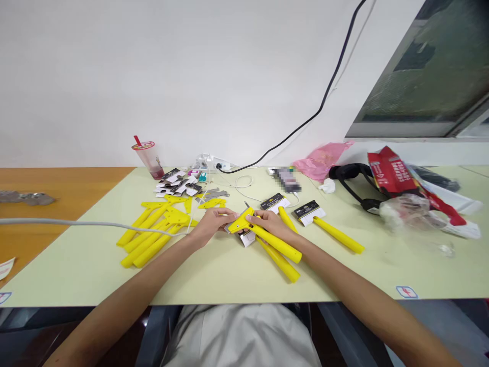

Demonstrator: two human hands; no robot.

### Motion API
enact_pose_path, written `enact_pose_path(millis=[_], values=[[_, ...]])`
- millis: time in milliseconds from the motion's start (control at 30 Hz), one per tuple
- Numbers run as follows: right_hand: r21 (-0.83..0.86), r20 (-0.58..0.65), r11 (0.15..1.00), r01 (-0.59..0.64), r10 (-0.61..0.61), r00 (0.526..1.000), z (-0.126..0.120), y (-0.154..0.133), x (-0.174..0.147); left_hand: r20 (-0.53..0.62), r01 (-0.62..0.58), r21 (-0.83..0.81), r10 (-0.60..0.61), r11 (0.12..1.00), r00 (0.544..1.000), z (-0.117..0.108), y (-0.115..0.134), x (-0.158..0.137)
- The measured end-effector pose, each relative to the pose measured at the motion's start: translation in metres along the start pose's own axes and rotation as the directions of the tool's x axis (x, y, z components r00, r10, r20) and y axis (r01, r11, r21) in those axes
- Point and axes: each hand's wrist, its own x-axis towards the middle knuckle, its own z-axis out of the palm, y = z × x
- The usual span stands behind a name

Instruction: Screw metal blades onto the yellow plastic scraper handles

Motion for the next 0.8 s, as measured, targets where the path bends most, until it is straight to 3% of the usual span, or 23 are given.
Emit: enact_pose_path(millis=[233, 800], values=[[0.002, -0.014, 0.998, 0.068, -0.068, 0.998, 0.000, 0.005, 0.001, -0.003, 0.013, -0.019, -0.013, 1.000, 1.000, 0.004, 0.001, -0.002], [0.076, -0.028, 0.996, 0.038, -0.036, 0.999, 0.010, 0.002, -0.003, -0.079, -0.010, -0.012, 0.009, 1.000, 0.997, 0.007, -0.001, -0.001]])
